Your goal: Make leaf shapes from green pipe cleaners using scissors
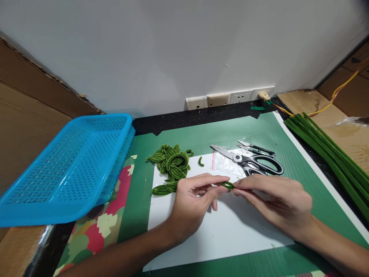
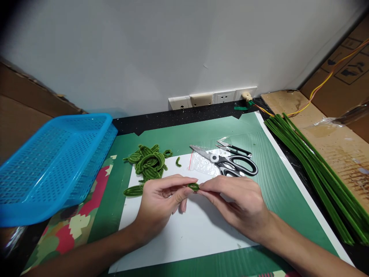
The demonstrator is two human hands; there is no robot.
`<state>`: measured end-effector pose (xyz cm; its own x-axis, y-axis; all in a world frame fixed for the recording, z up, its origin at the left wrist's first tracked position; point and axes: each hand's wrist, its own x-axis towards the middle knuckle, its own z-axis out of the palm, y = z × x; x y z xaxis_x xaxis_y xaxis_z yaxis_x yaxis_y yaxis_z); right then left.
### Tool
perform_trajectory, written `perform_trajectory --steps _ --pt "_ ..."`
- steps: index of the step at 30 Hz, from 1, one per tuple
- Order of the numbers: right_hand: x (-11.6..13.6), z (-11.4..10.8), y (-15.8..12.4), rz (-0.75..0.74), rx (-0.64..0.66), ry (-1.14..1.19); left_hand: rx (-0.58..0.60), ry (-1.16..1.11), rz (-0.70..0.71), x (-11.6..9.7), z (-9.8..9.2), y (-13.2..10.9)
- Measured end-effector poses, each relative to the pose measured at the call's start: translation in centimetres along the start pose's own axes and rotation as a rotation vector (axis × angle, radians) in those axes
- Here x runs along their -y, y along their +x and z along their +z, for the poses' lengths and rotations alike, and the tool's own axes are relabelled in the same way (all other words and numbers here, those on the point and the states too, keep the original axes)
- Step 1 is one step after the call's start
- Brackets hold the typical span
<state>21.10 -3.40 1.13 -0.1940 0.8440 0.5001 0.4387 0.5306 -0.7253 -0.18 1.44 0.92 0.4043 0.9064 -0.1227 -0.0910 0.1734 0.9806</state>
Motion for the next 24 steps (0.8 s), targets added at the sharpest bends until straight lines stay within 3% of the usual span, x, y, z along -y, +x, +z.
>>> perform_trajectory --steps 24 --pt "-0.19 0.49 -0.16 -0.098 -0.006 -0.022 -0.023 0.059 0.024 -0.23 0.03 -0.01"
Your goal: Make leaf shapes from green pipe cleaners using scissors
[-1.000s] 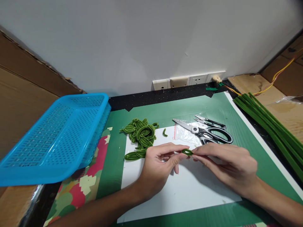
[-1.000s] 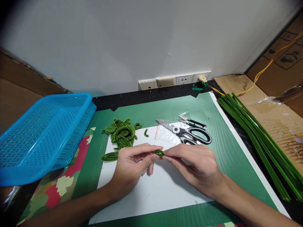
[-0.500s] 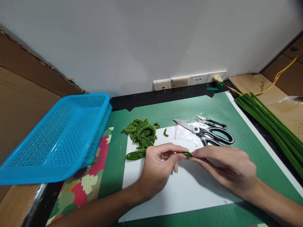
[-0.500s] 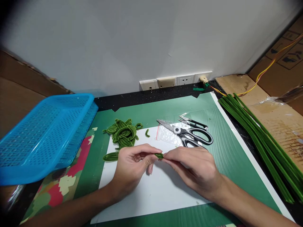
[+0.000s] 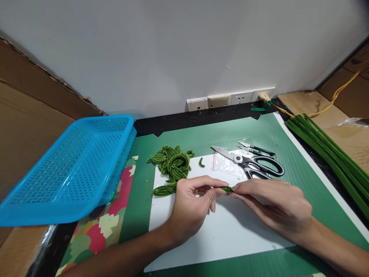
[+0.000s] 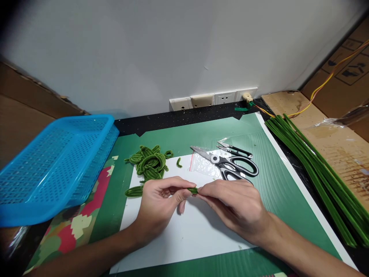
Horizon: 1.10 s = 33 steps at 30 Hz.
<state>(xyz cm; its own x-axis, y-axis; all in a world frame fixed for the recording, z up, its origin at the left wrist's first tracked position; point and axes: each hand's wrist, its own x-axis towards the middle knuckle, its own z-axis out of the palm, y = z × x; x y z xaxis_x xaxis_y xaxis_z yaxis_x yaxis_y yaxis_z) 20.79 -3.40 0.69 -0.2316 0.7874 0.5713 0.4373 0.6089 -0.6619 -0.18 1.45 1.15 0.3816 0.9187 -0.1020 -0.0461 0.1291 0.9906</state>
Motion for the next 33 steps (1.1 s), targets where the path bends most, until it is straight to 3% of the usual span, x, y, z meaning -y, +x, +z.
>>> perform_trajectory --steps 8,13,19,33 --pt "0.01 0.16 0.05 0.007 -0.014 -0.009 0.015 -0.004 -0.042 -0.05 -0.15 0.02" --pt "-0.14 -0.08 -0.03 0.012 -0.034 -0.018 0.084 0.019 -0.125 -0.05 -0.26 -0.04" --pt "0.09 -0.10 0.32 -0.024 -0.017 -0.003 0.160 0.012 -0.125 0.09 -0.37 -0.08" --pt "-0.50 0.08 0.06 -0.052 -0.040 -0.060 0.153 -0.044 -0.153 0.16 -0.29 0.03"
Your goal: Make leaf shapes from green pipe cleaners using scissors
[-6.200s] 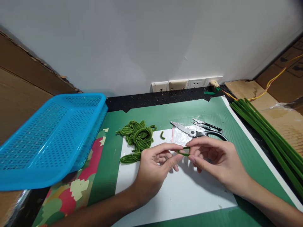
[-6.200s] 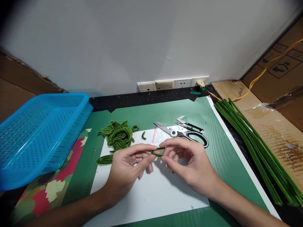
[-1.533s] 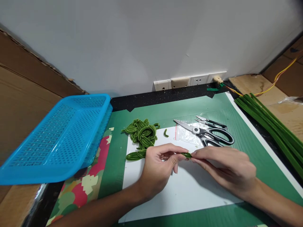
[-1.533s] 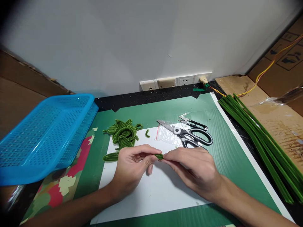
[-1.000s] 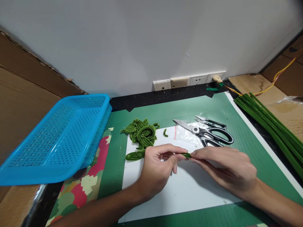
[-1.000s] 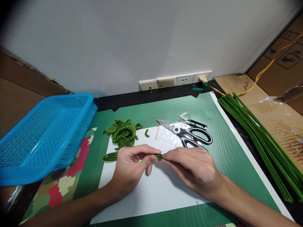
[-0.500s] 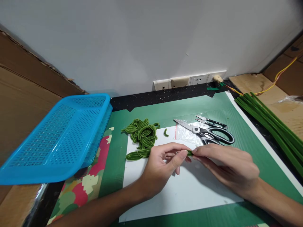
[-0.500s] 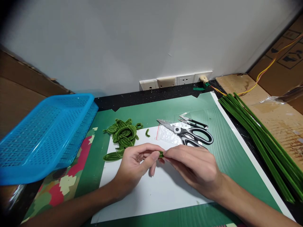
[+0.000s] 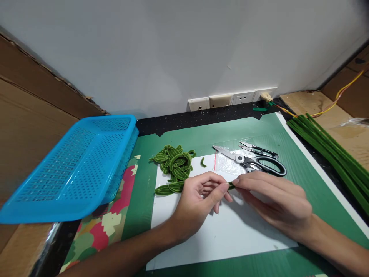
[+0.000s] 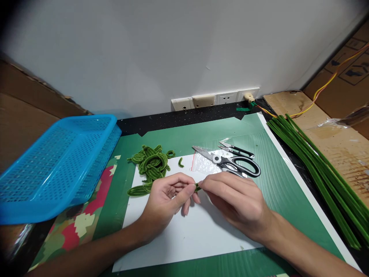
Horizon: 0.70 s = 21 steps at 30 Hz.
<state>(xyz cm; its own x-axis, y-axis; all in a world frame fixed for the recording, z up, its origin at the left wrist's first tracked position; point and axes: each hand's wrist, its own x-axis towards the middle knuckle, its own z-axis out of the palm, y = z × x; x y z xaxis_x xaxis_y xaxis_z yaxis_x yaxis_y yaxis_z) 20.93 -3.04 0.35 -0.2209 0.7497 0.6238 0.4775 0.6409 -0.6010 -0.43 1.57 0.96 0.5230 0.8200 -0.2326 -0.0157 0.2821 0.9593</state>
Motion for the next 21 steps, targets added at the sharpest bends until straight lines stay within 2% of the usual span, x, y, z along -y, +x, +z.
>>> perform_trajectory --steps 12,21 --pt "-0.44 -0.33 0.05 -0.080 0.005 -0.086 0.010 0.057 -0.013 -0.33 0.30 -0.16" --pt "-0.68 -0.29 0.17 -0.051 0.031 -0.021 0.006 0.074 -0.014 -0.23 -0.05 -0.11"
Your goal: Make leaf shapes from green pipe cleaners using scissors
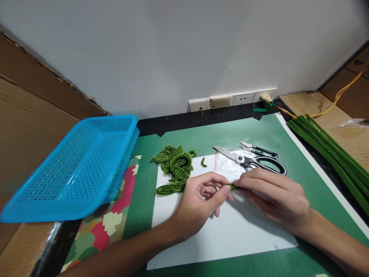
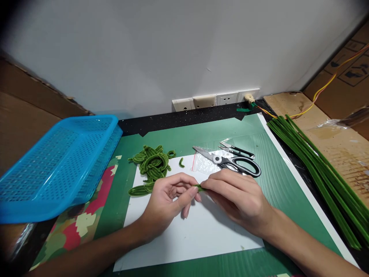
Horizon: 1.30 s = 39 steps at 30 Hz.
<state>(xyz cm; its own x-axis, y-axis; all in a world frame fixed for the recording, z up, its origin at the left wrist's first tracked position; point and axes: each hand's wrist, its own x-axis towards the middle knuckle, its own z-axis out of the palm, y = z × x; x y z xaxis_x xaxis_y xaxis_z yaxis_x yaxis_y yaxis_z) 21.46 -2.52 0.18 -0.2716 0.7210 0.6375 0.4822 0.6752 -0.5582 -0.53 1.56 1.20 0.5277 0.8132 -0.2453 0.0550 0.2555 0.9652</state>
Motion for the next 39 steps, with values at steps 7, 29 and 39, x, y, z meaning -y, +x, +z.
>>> perform_trajectory --steps 7,29,39 --pt "0.7 -0.3 1.0 0.188 0.022 0.180 -0.030 -0.009 0.001 0.3 0.2 0.0" --pt "1.8 1.3 0.3 0.194 -0.070 -0.014 -0.025 0.064 -0.006 0.2 0.2 -0.1" --pt "1.6 1.8 0.2 -0.022 0.020 -0.321 -0.039 0.041 0.004 0.5 0.3 -0.2"
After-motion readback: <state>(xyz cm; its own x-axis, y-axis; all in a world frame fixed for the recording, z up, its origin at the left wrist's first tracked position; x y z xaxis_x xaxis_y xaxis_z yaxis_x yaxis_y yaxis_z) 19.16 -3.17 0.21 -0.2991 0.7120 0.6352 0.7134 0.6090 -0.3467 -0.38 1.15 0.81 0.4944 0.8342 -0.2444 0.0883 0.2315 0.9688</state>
